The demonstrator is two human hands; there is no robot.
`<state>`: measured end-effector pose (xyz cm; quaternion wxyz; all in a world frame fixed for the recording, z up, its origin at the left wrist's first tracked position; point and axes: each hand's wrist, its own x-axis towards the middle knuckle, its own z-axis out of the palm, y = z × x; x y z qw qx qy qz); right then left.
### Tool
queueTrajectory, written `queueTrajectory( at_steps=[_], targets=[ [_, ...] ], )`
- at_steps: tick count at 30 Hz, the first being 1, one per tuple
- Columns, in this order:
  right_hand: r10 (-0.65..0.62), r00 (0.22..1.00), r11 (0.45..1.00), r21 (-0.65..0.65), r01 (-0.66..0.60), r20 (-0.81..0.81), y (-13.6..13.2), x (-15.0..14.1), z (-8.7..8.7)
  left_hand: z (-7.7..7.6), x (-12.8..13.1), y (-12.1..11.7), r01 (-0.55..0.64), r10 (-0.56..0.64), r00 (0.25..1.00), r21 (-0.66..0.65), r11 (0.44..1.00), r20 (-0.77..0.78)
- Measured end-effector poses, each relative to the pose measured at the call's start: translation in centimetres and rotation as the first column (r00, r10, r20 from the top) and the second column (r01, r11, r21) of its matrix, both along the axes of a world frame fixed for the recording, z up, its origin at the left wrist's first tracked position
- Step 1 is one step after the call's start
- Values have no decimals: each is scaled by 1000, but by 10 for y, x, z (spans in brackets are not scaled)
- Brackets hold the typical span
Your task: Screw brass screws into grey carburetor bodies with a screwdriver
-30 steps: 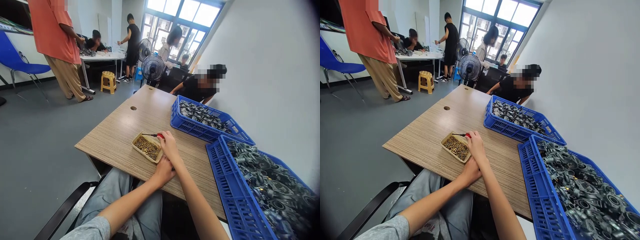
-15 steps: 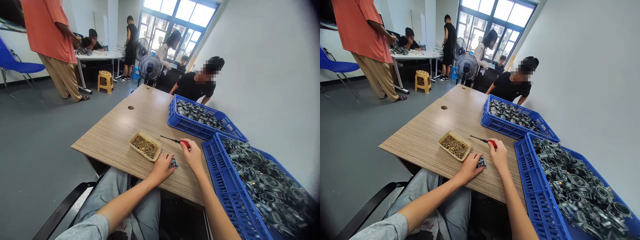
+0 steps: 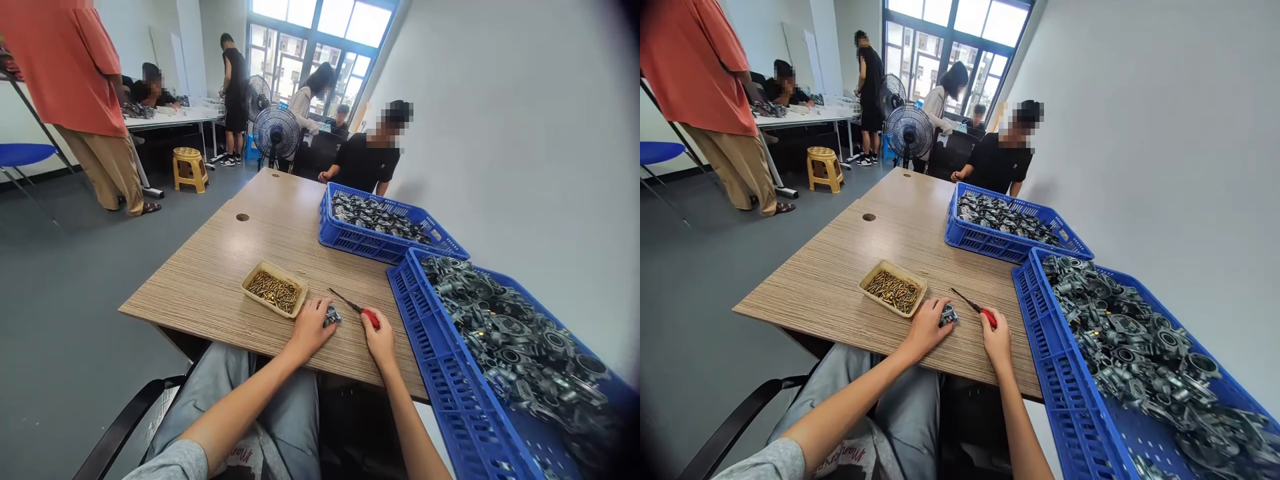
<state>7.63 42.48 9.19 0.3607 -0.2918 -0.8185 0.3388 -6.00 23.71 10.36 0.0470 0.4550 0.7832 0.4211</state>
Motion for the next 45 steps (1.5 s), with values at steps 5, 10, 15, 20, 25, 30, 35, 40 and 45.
queueTrajectory(
  at_steps=[5, 10, 15, 20, 25, 30, 35, 40, 45],
  targets=[
    [-68, 994, 997, -38, 65, -82, -7, 6, 4, 1, -1, -1, 4, -4, 1000, 1, 1000, -8],
    [-90, 989, 994, -75, 82, -116, -9, 4, 10, 5, 0, -3, -3, 3, 1000, 7, 1000, -18],
    [-118, 980, 968, -237, 78, -158, -17, 14, 12, 8, 0, -3, -6, 6, 1000, -4, 1000, -19],
    [-132, 975, 914, -403, 49, -181, -33, 49, 24, 8, -1, -3, -6, 7, 1000, 12, 1000, -18],
    [27, 999, 943, -332, -32, -22, -54, 88, 66, 7, -3, -1, -16, 16, 999, 10, 1000, -52],
    [139, 978, 985, -122, -120, 154, -70, 101, 115, 5, -2, -1, -5, 7, 992, 13, 1000, -123],
    [116, 971, 993, 6, -120, 211, -72, 107, 134, 7, 1, -3, 18, -17, 989, 6, 1000, -148],
    [125, 968, 990, 38, -136, 216, -72, 109, 134, 10, 1, -4, 7, -13, 989, -45, 999, -144],
    [150, 960, 988, 8, -156, 238, -78, 104, 135, 9, 1, -4, 13, -19, 987, -43, 999, -160]
  ],
)
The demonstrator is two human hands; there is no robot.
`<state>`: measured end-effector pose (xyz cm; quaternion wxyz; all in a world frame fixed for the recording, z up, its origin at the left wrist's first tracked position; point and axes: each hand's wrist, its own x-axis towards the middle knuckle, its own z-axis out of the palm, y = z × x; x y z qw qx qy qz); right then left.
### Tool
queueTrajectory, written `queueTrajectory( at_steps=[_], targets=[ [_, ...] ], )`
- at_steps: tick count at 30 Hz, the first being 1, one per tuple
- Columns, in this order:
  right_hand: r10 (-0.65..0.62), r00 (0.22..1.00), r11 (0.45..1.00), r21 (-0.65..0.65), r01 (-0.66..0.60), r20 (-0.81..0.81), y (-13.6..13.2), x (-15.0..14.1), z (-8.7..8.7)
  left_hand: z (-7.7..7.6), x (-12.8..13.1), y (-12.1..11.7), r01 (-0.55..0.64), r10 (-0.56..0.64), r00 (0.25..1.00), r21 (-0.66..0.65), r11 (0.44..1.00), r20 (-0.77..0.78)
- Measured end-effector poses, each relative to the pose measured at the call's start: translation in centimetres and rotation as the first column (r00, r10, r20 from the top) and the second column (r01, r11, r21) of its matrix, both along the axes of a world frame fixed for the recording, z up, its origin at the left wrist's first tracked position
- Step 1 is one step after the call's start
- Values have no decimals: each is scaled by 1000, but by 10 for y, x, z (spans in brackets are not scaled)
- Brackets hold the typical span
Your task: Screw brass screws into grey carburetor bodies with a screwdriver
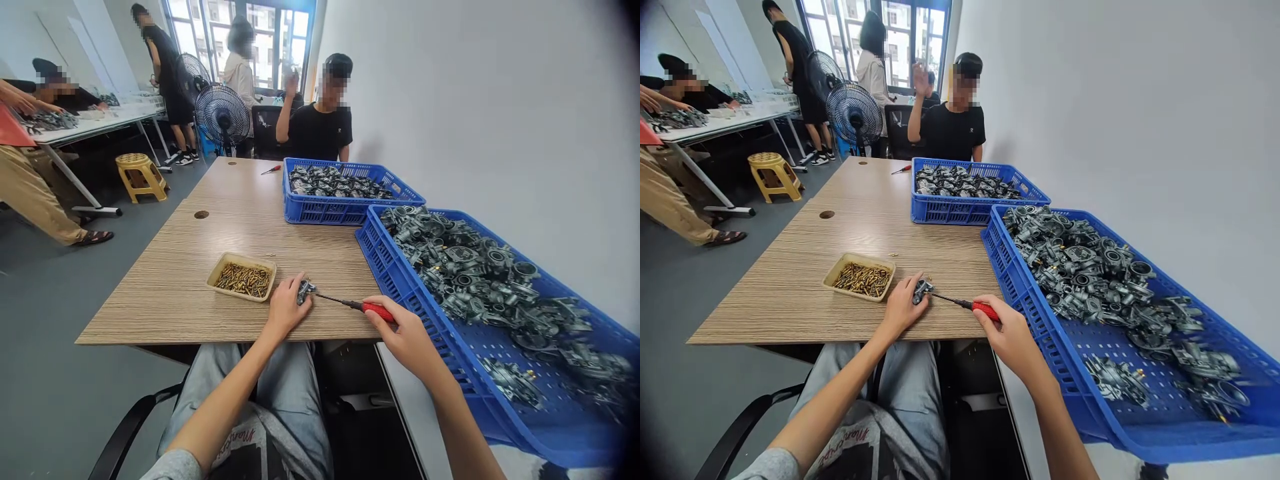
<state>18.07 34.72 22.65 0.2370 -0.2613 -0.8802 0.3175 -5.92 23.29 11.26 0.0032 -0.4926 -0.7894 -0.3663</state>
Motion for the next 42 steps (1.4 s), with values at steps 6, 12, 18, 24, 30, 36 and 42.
queueTrajectory(
  at_steps=[6, 12, 18, 24, 30, 36, 42],
  targets=[
    [-6, 1000, 1000, -9, 6, -4, -3, -4, -5, -4, -1, 0, 5, -5, 1000, 26, 1000, -6],
    [-3, 1000, 1000, -3, 3, -3, -5, -5, -5, -4, -1, 1, 11, -11, 1000, 39, 999, -10],
    [5, 1000, 1000, 1, -5, 1, -2, -5, -12, -1, -1, 1, 13, -13, 1000, 29, 999, 7],
    [2, 1000, 1000, 3, -2, 17, -1, -5, -17, -2, -1, 1, 18, -19, 1000, 37, 999, 24],
    [-20, 999, 1000, 10, 20, 27, -4, -5, -14, -2, -2, 1, 40, -43, 998, 56, 998, 51],
    [-15, 999, 998, 54, 13, 41, -8, -5, -13, -5, -4, 3, 83, -85, 996, 81, 993, 18],
    [4, 1000, 992, 127, -5, 14, -13, -5, -17, -5, -4, 3, 77, -78, 997, 86, 993, 12]
  ],
)
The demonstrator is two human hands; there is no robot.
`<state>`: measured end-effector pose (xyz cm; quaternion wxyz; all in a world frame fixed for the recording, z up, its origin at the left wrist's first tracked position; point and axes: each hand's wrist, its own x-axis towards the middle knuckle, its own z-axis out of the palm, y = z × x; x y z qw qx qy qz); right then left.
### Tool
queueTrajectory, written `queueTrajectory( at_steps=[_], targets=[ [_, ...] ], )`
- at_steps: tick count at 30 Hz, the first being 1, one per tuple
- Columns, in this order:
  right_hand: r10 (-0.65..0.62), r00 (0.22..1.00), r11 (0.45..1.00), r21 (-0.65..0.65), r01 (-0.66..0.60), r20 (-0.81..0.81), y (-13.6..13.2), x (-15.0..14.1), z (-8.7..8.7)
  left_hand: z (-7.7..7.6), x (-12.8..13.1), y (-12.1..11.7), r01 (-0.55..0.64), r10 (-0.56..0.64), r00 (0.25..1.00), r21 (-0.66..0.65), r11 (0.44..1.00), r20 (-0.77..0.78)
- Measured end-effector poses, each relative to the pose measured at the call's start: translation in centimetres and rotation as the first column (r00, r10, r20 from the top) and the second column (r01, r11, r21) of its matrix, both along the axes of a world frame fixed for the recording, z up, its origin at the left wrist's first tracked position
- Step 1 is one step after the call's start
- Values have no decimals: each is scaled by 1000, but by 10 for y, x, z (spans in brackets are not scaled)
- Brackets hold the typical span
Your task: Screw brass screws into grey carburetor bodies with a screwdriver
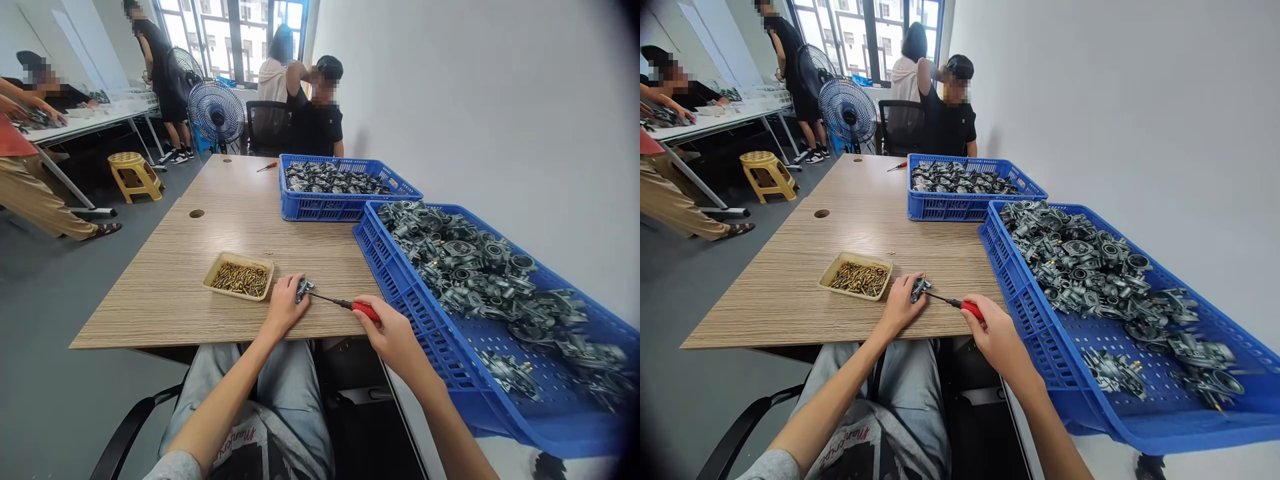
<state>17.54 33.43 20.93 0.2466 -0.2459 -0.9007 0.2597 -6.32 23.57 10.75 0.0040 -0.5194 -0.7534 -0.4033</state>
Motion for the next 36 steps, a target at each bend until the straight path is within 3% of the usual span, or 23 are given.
queueTrajectory(
  at_steps=[13, 22, 36],
  targets=[
    [57, 998, 995, 83, -56, -2, -9, -2, -2, 5, 1, -2, 12, -12, 998, 12, 1000, 60],
    [-9, 999, 1000, 12, 9, -33, -5, -4, -6, 2, 0, -1, 2, -3, 998, 12, 1000, 57],
    [-11, 999, 1000, -8, 10, -32, -7, -5, -2, 2, 2, -1, -9, 7, 998, 23, 1000, 67]
  ],
)
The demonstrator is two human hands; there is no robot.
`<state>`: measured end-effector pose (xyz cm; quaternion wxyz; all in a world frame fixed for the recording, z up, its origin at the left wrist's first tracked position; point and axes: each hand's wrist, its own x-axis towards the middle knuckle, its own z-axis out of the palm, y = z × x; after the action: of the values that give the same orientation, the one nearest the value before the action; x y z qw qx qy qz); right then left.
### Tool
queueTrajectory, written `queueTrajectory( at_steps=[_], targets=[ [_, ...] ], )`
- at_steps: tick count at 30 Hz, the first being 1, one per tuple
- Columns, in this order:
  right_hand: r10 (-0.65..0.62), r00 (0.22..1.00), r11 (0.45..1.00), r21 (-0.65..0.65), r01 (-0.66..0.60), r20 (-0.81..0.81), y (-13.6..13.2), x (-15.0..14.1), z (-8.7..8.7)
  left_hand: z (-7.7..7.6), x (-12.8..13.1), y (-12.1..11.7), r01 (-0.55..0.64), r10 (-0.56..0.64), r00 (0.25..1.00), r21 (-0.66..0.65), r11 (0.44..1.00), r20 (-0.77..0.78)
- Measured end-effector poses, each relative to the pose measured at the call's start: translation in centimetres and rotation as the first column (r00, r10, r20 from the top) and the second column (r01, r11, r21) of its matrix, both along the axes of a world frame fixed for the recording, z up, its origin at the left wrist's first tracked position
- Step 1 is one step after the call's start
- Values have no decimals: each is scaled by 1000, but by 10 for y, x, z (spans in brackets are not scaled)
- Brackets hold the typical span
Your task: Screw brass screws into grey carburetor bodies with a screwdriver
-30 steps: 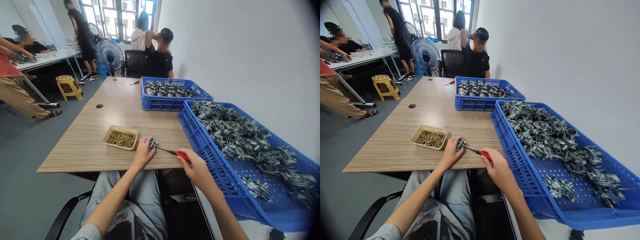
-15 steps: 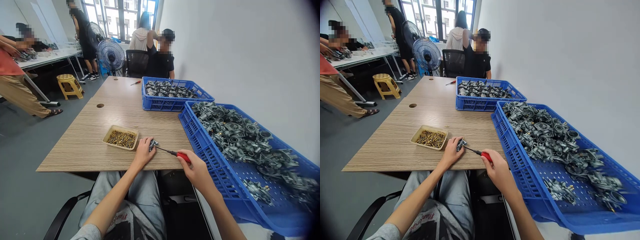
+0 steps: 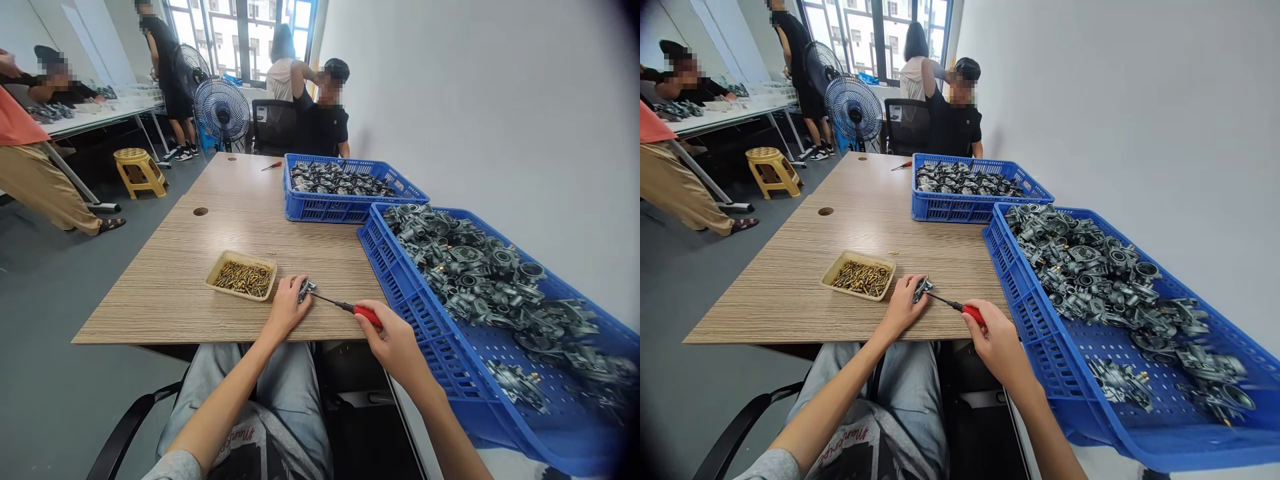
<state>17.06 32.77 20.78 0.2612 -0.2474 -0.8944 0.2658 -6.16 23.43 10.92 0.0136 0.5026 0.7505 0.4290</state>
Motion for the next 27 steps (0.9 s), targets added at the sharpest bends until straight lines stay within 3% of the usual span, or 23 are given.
queueTrajectory(
  at_steps=[20, 27],
  targets=[
    [-3, 1000, 1000, 7, 3, -5, 0, -2, -1, -1, 0, -1, -3, 3, 1000, -16, 1000, 1],
    [6, 999, 1000, 8, -6, 43, 0, 1, -3, -1, 4, 0, -59, 53, 994, -56, 997, -94]
  ],
)
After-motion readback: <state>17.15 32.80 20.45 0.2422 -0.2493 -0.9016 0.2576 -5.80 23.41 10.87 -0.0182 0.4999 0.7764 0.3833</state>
